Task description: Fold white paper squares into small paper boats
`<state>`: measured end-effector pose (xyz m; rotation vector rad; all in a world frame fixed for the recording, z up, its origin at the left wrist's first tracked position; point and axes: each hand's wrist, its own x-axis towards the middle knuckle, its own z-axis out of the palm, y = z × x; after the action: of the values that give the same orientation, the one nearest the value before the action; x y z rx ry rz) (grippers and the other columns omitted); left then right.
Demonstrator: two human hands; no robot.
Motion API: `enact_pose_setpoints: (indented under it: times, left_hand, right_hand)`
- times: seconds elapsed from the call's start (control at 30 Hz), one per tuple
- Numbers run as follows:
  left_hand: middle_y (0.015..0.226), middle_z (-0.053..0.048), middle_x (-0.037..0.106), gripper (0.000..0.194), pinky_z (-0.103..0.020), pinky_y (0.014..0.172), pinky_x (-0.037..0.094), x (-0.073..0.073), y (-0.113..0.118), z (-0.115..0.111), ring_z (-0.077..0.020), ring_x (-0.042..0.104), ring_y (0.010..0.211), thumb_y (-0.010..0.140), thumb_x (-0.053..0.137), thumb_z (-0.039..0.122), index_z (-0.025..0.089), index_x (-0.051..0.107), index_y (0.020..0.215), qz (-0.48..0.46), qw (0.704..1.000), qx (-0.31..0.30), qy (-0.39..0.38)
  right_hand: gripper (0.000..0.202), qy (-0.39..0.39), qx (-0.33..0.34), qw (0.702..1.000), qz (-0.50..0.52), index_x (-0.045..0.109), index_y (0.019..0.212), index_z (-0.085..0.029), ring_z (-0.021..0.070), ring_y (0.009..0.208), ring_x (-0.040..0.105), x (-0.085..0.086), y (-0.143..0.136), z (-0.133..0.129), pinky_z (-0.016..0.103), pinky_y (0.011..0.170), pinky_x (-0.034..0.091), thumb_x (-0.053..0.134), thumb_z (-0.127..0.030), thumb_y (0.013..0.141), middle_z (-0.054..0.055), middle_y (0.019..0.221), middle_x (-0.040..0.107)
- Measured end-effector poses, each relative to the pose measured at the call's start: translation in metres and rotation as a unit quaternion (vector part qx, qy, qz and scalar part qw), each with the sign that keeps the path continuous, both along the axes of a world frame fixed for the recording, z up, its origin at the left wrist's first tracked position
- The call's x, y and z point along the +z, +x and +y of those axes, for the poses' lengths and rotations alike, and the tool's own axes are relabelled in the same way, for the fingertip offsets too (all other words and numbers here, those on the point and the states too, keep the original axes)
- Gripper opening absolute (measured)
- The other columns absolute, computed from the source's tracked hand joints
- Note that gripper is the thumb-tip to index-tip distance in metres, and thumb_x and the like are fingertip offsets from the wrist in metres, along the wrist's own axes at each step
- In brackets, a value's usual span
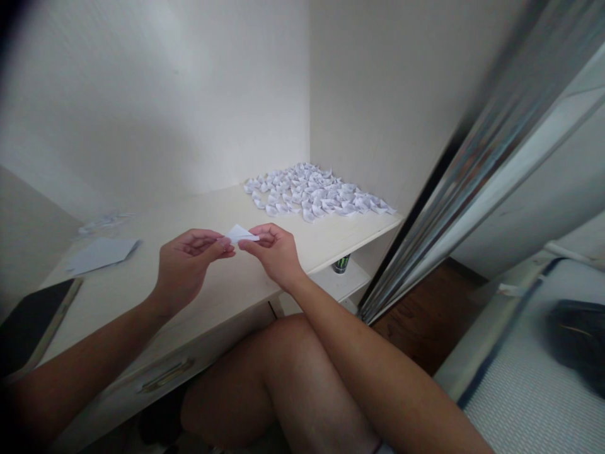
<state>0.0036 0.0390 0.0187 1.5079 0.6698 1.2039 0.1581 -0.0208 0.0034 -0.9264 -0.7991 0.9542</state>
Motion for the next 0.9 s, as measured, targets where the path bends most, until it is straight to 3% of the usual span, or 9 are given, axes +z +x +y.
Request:
enact_pose_setpoints:
  times: [0.37,0.6,0.9]
  left_hand:
    - [0.078,-0.006,0.078,0.040,-0.036,0.072,0.065,0.001,0.001,0.001,-0.0210,0.076,0.070,0.063,0.092,0.033,0.013,0.070,0.090,0.004,1.000,-0.011,-0.029]
    - [0.075,-0.005,0.078,0.042,-0.035,0.067,0.064,0.000,-0.001,0.008,-0.0204,0.075,0.064,0.063,0.091,0.033,0.015,0.068,0.093,0.011,0.999,-0.008,-0.033]
    - [0.076,-0.004,0.077,0.040,-0.034,0.070,0.064,0.000,-0.002,0.011,-0.0203,0.075,0.067,0.061,0.092,0.034,0.016,0.069,0.087,0.000,1.000,0.011,-0.022]
  right_hand:
    - [0.040,-0.003,-0.012,1.000,-0.019,0.064,0.080,-0.020,0.0143,0.065,0.069,0.000,-0.003,0.005,0.028,0.067,0.054,0.092,-0.033,0.055,-0.001,0.072,0.074]
    - [0.025,0.003,0.016,0.999,-0.041,0.068,0.082,-0.019,0.0169,0.073,0.074,0.000,0.001,0.000,0.027,0.066,0.051,0.084,-0.034,0.070,0.003,0.075,0.077]
    - [0.027,0.006,-0.002,0.997,-0.074,0.067,0.079,-0.020,0.0166,0.071,0.073,0.000,0.002,-0.002,0.027,0.066,0.048,0.084,-0.039,0.074,0.002,0.071,0.076]
